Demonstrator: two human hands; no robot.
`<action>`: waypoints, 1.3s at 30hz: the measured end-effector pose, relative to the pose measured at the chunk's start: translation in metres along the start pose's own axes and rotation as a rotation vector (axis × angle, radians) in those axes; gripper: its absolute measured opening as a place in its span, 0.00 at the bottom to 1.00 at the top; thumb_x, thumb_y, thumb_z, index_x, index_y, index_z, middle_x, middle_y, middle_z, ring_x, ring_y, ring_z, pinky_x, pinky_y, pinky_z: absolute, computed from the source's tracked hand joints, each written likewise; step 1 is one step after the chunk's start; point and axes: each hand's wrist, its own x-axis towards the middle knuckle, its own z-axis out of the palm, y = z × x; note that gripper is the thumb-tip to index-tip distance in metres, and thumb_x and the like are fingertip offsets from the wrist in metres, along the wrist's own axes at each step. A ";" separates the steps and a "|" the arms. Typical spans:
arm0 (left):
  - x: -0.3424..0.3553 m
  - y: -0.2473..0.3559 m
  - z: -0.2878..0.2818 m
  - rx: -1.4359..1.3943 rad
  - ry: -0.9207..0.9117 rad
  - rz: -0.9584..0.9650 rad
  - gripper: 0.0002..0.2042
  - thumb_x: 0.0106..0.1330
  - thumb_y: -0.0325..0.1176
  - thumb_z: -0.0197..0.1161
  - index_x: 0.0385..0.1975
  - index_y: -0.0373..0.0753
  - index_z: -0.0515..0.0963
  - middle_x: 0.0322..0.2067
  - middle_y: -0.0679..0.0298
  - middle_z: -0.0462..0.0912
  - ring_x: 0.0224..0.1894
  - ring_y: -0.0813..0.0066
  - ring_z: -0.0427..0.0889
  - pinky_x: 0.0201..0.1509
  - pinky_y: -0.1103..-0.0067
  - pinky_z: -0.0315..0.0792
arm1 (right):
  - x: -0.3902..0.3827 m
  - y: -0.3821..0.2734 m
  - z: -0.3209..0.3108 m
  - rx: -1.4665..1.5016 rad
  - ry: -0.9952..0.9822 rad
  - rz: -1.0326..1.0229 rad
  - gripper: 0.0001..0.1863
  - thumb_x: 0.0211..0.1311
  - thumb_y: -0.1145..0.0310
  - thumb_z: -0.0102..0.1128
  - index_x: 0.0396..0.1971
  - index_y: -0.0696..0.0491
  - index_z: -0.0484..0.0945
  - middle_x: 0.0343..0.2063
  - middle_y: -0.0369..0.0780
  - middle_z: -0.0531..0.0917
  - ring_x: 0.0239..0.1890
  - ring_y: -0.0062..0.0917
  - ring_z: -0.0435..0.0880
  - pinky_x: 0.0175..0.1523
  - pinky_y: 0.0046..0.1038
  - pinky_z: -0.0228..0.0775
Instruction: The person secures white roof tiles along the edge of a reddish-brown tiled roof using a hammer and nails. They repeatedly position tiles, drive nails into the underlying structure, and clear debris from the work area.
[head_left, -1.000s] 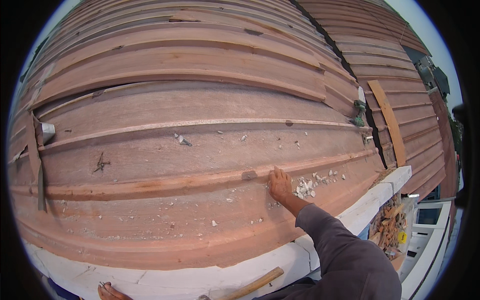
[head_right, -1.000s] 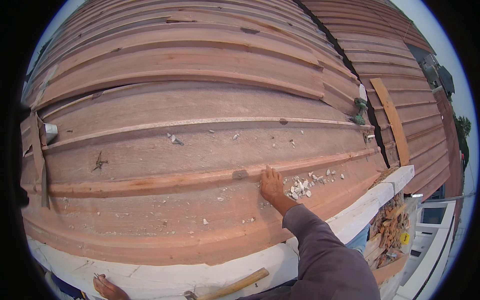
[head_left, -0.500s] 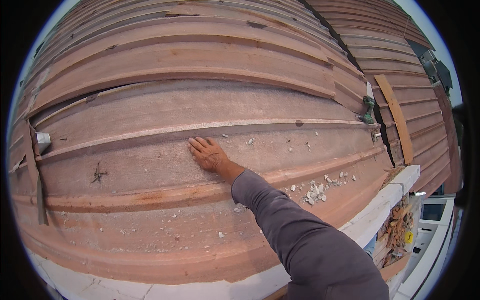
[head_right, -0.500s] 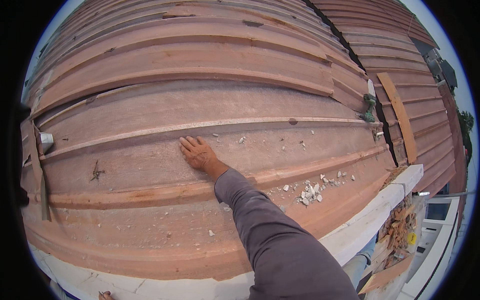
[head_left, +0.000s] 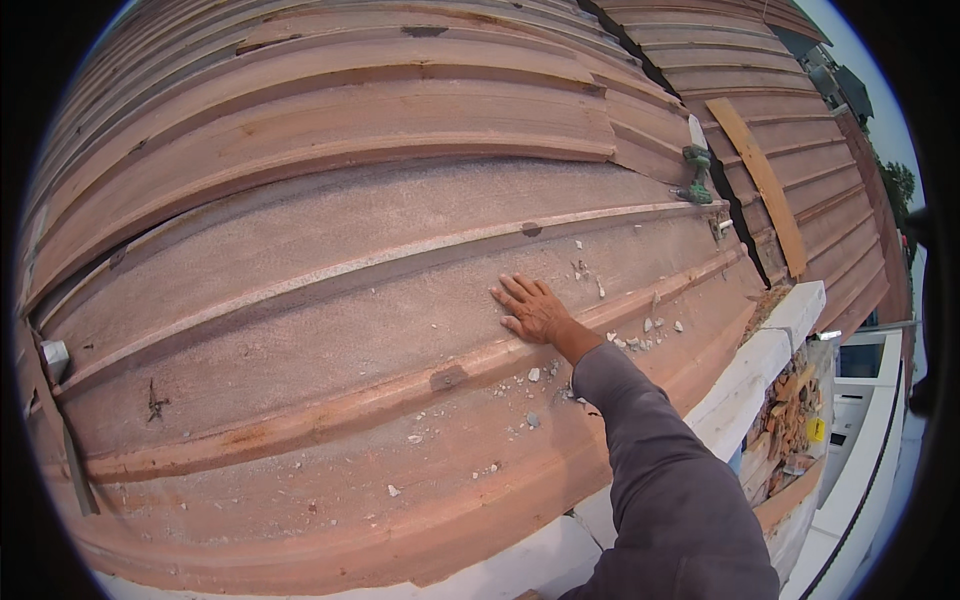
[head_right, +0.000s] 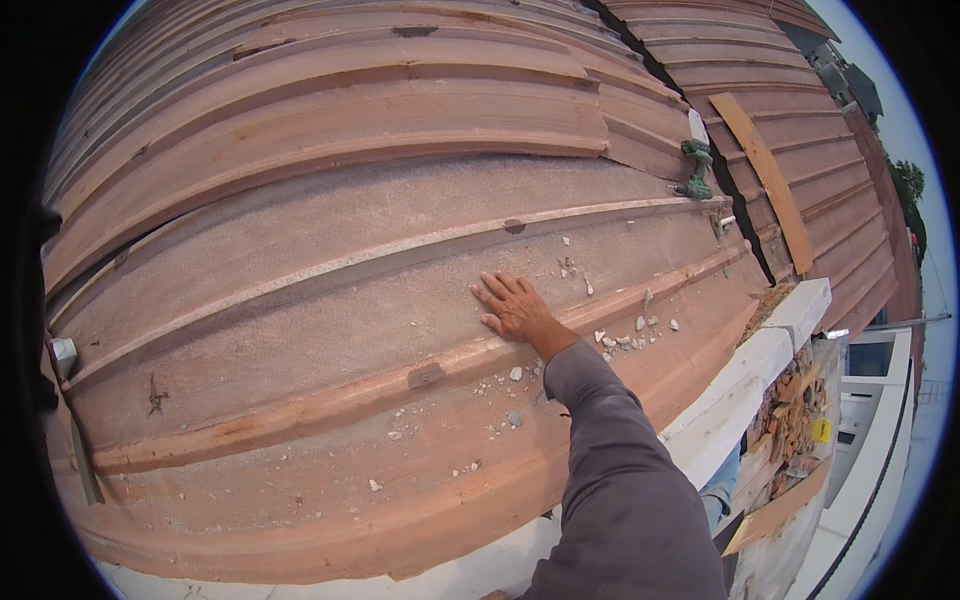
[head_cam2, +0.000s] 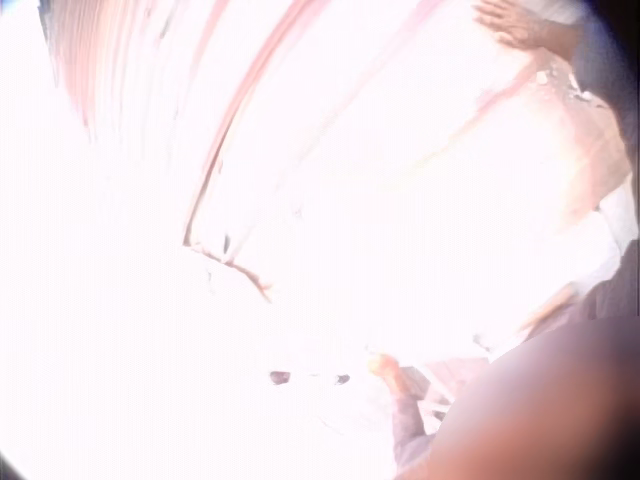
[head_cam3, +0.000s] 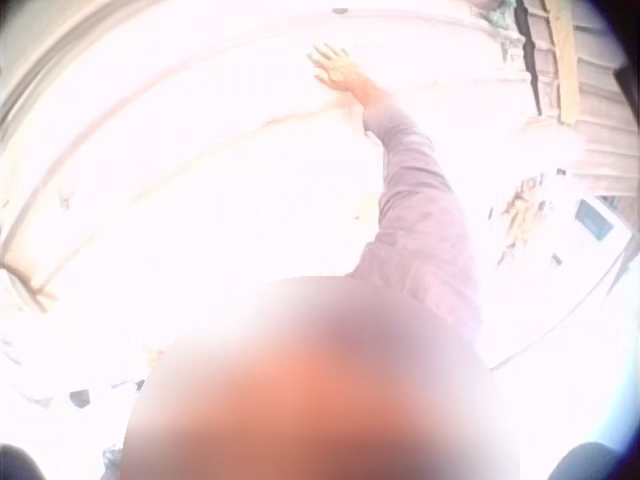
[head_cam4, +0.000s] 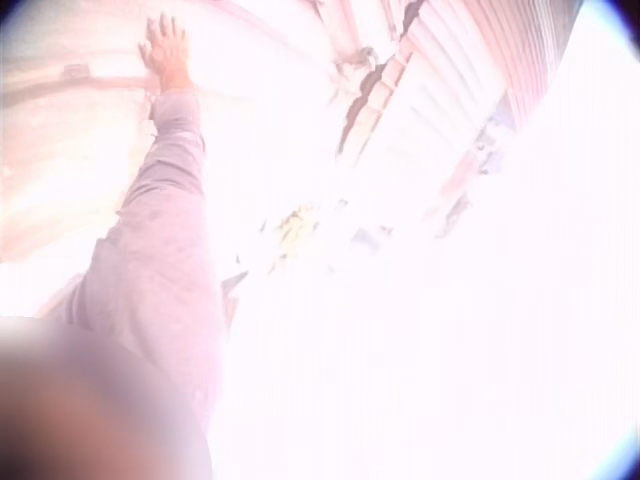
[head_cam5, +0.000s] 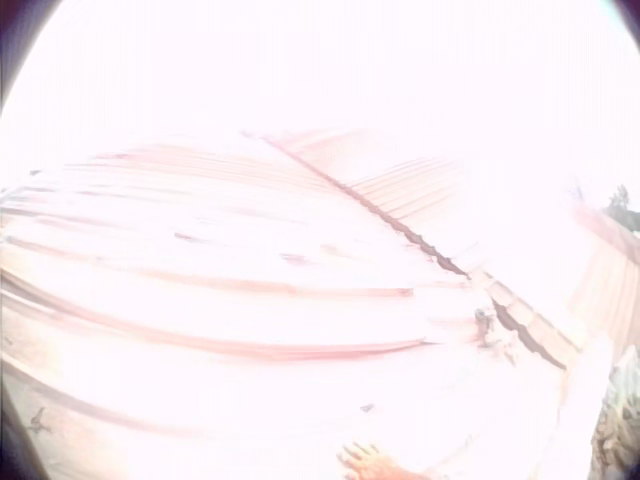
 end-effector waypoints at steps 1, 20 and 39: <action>0.003 0.002 -0.007 -0.025 0.022 -0.012 0.25 0.76 0.48 0.58 0.61 0.34 0.80 0.54 0.46 0.84 0.56 0.47 0.82 0.58 0.48 0.73 | -0.003 0.010 0.001 -0.001 0.007 0.115 0.37 0.83 0.43 0.44 0.83 0.43 0.58 0.82 0.46 0.60 0.81 0.48 0.60 0.80 0.52 0.53; 0.012 0.020 -0.040 -0.402 0.199 -0.144 0.25 0.81 0.49 0.52 0.57 0.30 0.81 0.53 0.44 0.85 0.57 0.45 0.81 0.62 0.52 0.72 | -0.190 -0.029 0.002 -0.087 -0.228 0.004 0.35 0.85 0.50 0.42 0.85 0.45 0.52 0.85 0.39 0.51 0.86 0.39 0.50 0.86 0.52 0.41; 0.026 0.017 -0.063 -0.604 0.324 -0.172 0.28 0.86 0.50 0.45 0.53 0.26 0.83 0.51 0.41 0.86 0.58 0.43 0.81 0.66 0.55 0.71 | -0.223 0.144 -0.031 -0.586 -0.825 0.087 0.32 0.85 0.58 0.42 0.85 0.32 0.53 0.86 0.33 0.51 0.85 0.30 0.53 0.83 0.44 0.50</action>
